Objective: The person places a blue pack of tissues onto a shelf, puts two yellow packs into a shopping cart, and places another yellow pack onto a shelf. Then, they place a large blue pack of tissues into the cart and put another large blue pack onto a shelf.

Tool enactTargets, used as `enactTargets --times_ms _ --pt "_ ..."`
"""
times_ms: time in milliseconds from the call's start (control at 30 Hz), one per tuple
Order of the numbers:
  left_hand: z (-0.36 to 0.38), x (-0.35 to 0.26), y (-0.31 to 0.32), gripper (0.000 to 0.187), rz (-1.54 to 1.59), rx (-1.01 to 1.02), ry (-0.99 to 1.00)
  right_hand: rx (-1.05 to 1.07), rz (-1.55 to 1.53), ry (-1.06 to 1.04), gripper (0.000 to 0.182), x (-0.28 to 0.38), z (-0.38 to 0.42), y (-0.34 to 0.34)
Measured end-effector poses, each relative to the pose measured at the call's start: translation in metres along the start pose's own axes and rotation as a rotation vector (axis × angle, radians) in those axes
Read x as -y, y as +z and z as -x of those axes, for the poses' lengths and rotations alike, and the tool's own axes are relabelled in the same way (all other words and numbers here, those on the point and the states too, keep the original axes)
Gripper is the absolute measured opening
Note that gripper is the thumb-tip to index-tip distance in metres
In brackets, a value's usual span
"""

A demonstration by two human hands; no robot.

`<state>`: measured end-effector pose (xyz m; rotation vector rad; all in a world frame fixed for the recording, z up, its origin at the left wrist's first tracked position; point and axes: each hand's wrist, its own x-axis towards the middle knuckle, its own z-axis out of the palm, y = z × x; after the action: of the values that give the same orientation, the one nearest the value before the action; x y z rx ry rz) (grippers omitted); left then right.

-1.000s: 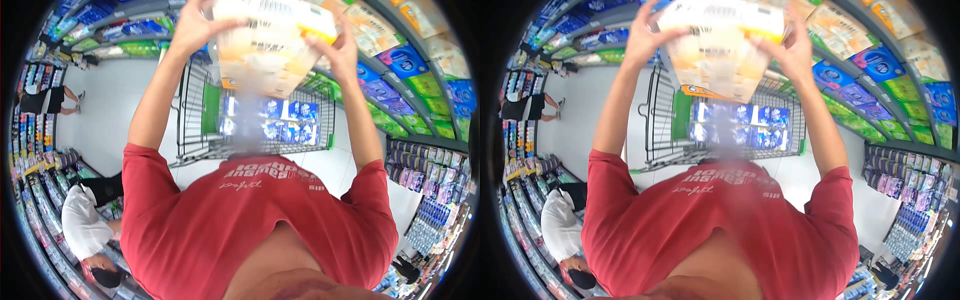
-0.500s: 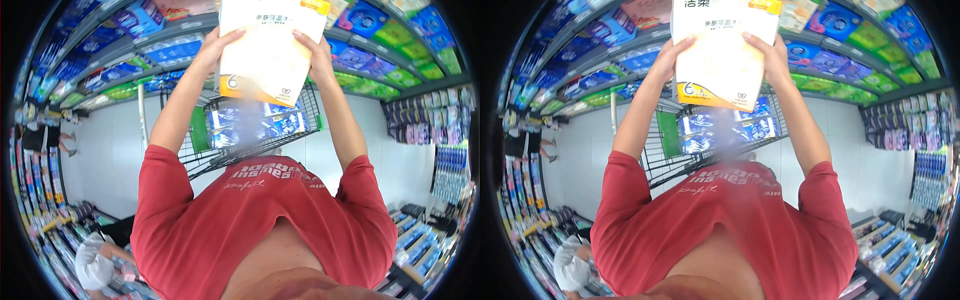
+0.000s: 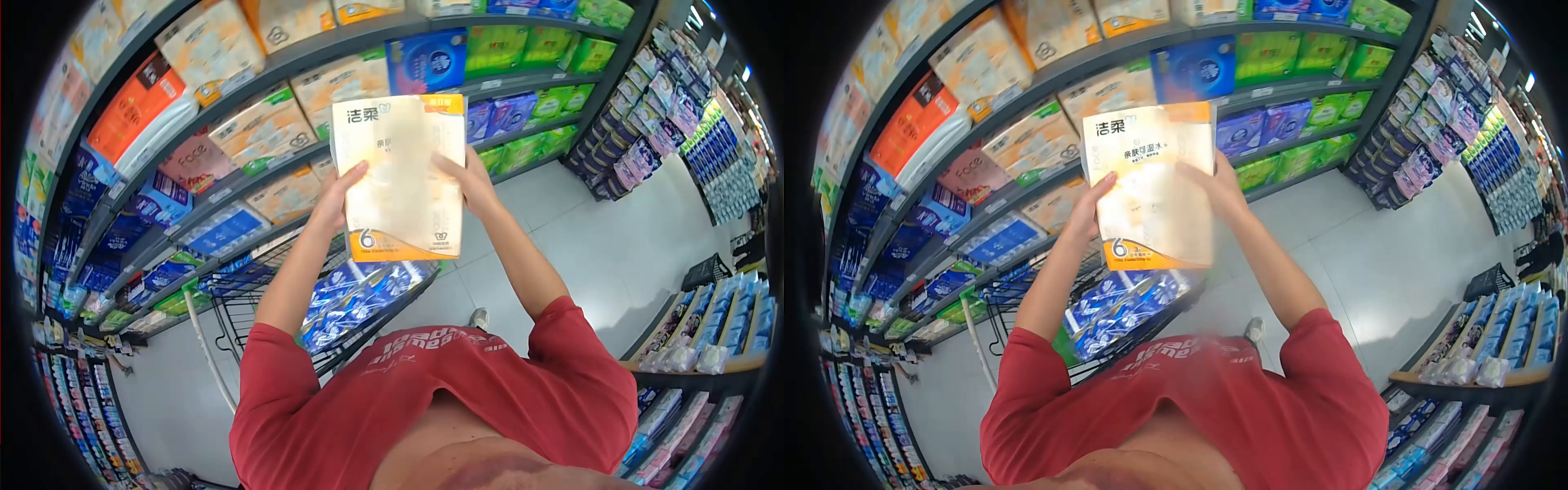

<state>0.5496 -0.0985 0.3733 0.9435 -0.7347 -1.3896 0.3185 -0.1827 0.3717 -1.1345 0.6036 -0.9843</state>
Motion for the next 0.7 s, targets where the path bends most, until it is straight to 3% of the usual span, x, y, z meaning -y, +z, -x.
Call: enactTargets --times_ms 67,100,167,333,467,567,700 --pt "-0.032 0.027 0.019 0.052 0.065 0.032 -0.05 -0.036 0.184 -0.255 0.058 -0.01 -0.002 -0.059" --pt "-0.042 0.031 0.039 0.052 0.063 0.032 -0.036 -0.025 0.185 -0.264 0.058 -0.009 0.0 -0.085" --pt "-0.053 0.047 0.081 0.051 0.131 0.02 -0.151 -0.028 0.197 -0.067 0.057 -0.002 0.012 -0.132" --pt "-0.096 0.093 0.133 0.051 0.066 -0.011 -0.16 -0.084 0.036 0.114 0.055 0.025 0.006 -0.187" --pt "-0.087 0.088 0.173 0.049 -0.074 -0.05 -0.148 -0.092 -0.082 0.167 0.052 0.041 -0.014 -0.204" --pt "-0.09 0.087 0.172 0.049 -0.36 -0.113 0.002 -0.045 -0.108 0.229 0.05 0.053 -0.036 -0.192" --pt "-0.112 0.036 0.159 0.051 -0.322 -0.157 -0.033 0.071 -0.209 0.201 0.048 0.067 -0.082 -0.162"
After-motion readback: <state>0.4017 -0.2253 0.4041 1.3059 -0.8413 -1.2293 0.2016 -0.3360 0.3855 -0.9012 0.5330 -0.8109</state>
